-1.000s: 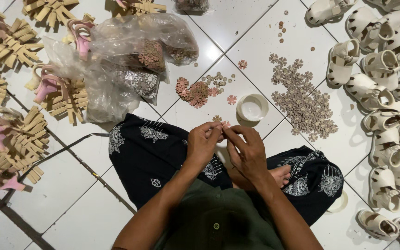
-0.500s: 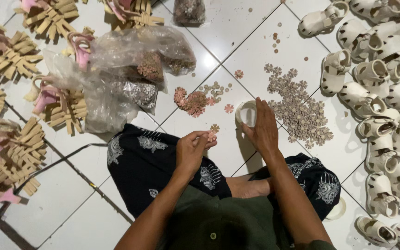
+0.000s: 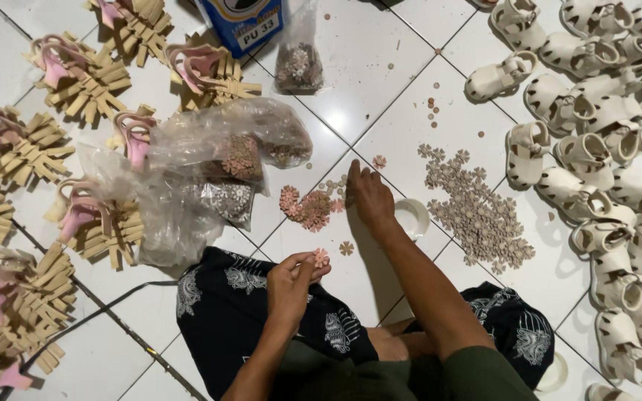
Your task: The person sits on the floor and assembles small flower-shaped decorative parts by hand. They open a plastic bag, pour out the parts, and repeatedly pick up a pink flower piece and a small round disc, press them together, and place the assembled unit on the floor. A small white container is present but not clearly used.
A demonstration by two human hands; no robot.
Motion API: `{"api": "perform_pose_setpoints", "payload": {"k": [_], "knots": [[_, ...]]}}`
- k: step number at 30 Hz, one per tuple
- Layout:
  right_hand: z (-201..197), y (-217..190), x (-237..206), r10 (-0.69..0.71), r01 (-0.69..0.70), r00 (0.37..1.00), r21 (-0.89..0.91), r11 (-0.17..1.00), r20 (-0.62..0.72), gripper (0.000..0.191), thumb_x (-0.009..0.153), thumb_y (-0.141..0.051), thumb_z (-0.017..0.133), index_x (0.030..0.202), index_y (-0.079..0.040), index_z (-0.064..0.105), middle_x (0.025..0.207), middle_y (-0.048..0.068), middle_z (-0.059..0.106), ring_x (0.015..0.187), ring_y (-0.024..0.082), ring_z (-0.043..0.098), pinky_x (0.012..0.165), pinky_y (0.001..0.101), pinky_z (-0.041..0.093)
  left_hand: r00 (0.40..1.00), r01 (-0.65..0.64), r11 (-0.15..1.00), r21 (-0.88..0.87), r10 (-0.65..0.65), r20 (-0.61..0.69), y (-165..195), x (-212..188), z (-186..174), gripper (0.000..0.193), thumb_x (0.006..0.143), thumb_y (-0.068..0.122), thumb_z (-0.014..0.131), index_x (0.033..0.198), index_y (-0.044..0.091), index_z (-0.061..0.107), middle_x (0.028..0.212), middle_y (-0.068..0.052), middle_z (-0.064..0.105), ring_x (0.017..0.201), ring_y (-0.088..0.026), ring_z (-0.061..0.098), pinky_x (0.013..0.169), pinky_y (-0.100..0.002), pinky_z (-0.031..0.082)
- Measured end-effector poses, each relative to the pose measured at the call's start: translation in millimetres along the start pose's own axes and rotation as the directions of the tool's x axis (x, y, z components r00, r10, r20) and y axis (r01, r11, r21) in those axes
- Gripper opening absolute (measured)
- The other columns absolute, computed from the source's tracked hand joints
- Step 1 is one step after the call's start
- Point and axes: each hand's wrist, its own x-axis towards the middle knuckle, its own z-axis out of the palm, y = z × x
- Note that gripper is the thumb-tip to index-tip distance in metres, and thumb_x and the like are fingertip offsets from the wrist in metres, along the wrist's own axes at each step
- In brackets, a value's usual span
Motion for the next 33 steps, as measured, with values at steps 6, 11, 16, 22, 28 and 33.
{"api": "perform_pose_setpoints", "payload": {"k": [6,11,16,22,28,33], "knots": [[4.9,-1.4,0.0,0.003,-0.003,1.000,0.065,0.998,-0.009,0.048,0.078,-0.008,0.082,0.119,-0.002,0.056,0.107,0.020,0.067,0.101,0.034,0.066,0.087,0.0427,0.059,1.000,0.003,1.000,-0.011,-0.003,-0.024,3.1,5.7,-5.1,0.035,0.099,0.018,0.060,0.119,-0.009,0.066,0.099,-0.023,0.079,0.096,-0.030,0.080,0.083,-0.034,0.061],[-0.7,8.3,-23.0,0.173,-0.100,0.984,0.641,0.761,-0.051,0.033,0.090,-0.001,0.069,0.122,-0.001,0.059,0.105,0.018,0.068,0.092,0.027,0.070,0.079,0.0371,0.064,1.000,0.029,0.999,-0.043,-0.029,0.011,6.4,6.8,-0.2,0.035,0.099,0.019,0.060,0.118,-0.009,0.066,0.103,-0.020,0.079,0.098,-0.028,0.080,0.083,-0.034,0.060],[-32.2,16.5,-84.7,0.206,-0.237,0.957,0.959,0.155,0.203,0.037,0.084,0.003,0.070,0.118,0.002,0.057,0.115,0.015,0.067,0.099,0.024,0.075,0.085,0.0366,0.062,0.998,-0.009,0.996,-0.087,0.014,0.054,11.2,7.9,7.4,0.034,0.099,0.018,0.061,0.117,-0.010,0.066,0.103,-0.023,0.078,0.096,-0.029,0.079,0.084,-0.035,0.062],[-55.6,15.0,-141.5,0.167,-0.110,0.977,0.985,-0.132,0.132,0.039,0.084,0.007,0.073,0.120,0.004,0.058,0.106,0.019,0.070,0.098,0.026,0.074,0.087,0.0369,0.064,0.989,-0.053,0.989,-0.135,0.071,0.133,10.6,-6.4,24.2,0.031,0.099,0.017,0.062,0.114,-0.010,0.065,0.102,-0.022,0.077,0.095,-0.030,0.079,0.083,-0.035,0.062],[-63.9,17.1,-176.4,0.163,-0.041,0.985,0.998,-0.055,0.049,0.034,0.085,0.005,0.075,0.118,0.005,0.063,0.108,0.015,0.071,0.101,0.021,0.073,0.092,0.0347,0.063,0.976,-0.078,0.987,-0.140,0.105,0.193,12.7,-24.2,40.1,0.032,0.100,0.018,0.062,0.113,-0.011,0.066,0.102,-0.022,0.076,0.096,-0.030,0.079,0.085,-0.034,0.062],[-69.2,13.9,-197.0,0.075,0.149,0.981,0.943,0.297,-0.179,0.019,0.093,0.002,0.073,0.112,0.002,0.075,0.127,0.011,0.068,0.111,0.019,0.070,0.094,0.0335,0.062,0.966,-0.104,0.976,-0.191,0.145,0.216,10.1,-29.9,47.2,0.034,0.101,0.015,0.061,0.118,-0.014,0.064,0.103,-0.023,0.076,0.095,-0.030,0.078,0.086,-0.035,0.063]]}}
